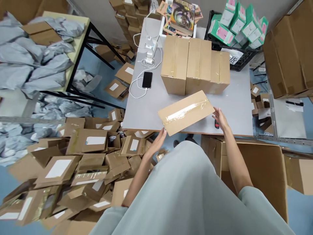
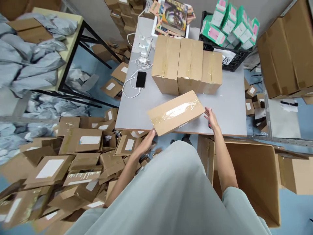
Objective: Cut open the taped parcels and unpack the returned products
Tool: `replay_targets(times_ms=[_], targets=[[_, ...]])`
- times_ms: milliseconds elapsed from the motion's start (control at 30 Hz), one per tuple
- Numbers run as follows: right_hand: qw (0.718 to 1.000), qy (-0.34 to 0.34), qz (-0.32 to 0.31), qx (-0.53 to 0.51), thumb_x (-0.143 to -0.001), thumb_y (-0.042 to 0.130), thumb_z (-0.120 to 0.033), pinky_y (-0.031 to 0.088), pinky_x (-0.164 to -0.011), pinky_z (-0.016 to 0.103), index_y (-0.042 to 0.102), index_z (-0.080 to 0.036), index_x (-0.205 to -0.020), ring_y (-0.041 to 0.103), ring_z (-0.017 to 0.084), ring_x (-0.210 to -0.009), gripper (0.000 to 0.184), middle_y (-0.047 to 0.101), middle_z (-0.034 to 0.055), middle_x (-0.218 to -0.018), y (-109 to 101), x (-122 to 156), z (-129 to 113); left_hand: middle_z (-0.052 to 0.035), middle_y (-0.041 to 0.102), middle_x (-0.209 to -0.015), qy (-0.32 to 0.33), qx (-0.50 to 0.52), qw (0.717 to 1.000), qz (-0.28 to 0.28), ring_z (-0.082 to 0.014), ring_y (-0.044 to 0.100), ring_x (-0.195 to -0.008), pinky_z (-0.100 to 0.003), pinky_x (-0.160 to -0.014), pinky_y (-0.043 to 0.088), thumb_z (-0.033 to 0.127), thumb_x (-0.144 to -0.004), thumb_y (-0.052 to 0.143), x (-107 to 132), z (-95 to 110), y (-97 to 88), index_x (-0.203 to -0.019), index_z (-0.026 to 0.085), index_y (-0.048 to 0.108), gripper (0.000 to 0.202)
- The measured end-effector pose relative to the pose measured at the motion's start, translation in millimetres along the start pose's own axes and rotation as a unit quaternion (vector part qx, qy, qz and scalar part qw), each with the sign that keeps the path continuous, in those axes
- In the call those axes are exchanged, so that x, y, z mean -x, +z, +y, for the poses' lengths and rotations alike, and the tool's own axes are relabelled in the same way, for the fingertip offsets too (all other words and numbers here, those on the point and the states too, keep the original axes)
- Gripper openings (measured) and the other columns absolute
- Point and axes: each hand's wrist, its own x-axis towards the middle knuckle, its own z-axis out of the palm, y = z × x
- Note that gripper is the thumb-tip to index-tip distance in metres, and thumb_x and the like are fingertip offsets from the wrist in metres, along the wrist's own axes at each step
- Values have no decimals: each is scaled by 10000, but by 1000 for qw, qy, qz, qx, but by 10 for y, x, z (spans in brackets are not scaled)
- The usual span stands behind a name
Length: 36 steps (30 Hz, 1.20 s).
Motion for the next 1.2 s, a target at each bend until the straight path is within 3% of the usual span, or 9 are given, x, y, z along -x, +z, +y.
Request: replay_targets(times_ms=[133, 200, 300, 500, 600, 800, 1000, 1067, 1200], targets=[[1000, 5, 25, 14, -1106, 212, -810, 501, -1297, 468, 536, -272, -1699, 523, 245, -1652, 864, 538, 123, -1787, 382, 166, 215, -152, 554, -1759, 18, 85, 990, -115, -387, 444, -1692, -489, -1402, 369, 658, -873, 872, 26, 4, 117, -1686, 222, 540, 980], [999, 1, 46, 23, -1101, 186, -808, 478, -1315, 455, 442, -299, -1766, 482, 228, -1680, 875, 469, 88, -1836, 510, 308, 289, -166, 564, -1746, 36, 84, 991, -103, -399, 501, -1649, -517, -1389, 390, 559, -795, 948, -10, -19, 103, -1688, 221, 523, 1045], [997, -8, 66, 34, -1087, 226, -814, 457, -1335, 460, 400, -304, -1797, 484, 238, -1679, 891, 453, 68, -1846, 614, 602, 379, -178, 649, -1656, 68, 60, 993, -72, -390, 606, -1556, -555, -1347, 445, 522, -815, 922, -98, -107, -30, -1645, 210, 556, 959], [985, -145, 80, 54, -1065, 420, -824, 328, -1421, 449, 542, -329, -1728, 424, 253, -1717, 837, 487, 22, -1825, 670, 1154, 393, -149, 599, -1722, 153, 38, 987, -7, -360, 529, -1638, -564, -1376, 406, 446, -879, 879, -452, -210, -369, -1705, 238, 516, 926], [983, -156, 81, 54, -1068, 449, -822, 338, -1418, 429, 549, -315, -1721, 408, 246, -1726, 833, 489, 30, -1825, 675, 1116, 333, -172, 534, -1771, 160, 76, 984, -4, -340, 523, -1647, -523, -1371, 424, 416, -894, 859, -737, -204, -361, -1758, 202, 442, 982], [994, -55, 60, 79, -1009, 522, -875, 280, -1442, 448, 570, -194, -1698, 387, 273, -1738, 970, 474, 111, -1826, 742, 735, 441, -225, 532, -1760, 118, 81, 990, -7, -350, 557, -1619, -518, -1351, 446, 467, -944, 809, -1154, -331, -126, -1723, 127, 487, 909], [995, -46, 40, 85, -1008, 618, -817, 94, -1470, 418, 510, -199, -1744, 231, 234, -1793, 967, 363, 71, -1883, 783, 586, 665, -216, 459, -1812, 106, 66, 992, 27, -325, 427, -1710, -460, -1435, 279, 486, -1009, 772, -1188, -531, 21, -1732, 115, 485, 861], [996, -40, 35, 71, -1012, 622, -810, 118, -1466, 412, 485, -224, -1763, 220, 228, -1796, 962, 350, 53, -1889, 733, 582, 733, -204, 444, -1824, 99, 68, 992, 32, -320, 415, -1717, -448, -1436, 280, 527, -1030, 757, -1157, -590, 14, -1750, 130, 463, 873], [999, -1, 49, 22, -1050, 514, -823, 301, -1430, 494, 349, -300, -1827, 336, 274, -1760, 952, 297, 40, -1907, 596, 707, 995, -194, 424, -1836, 60, 82, 994, 38, -330, 381, -1734, -455, -1438, 283, 666, -1074, 666, -999, -787, -116, -1764, 162, 456, 879]])
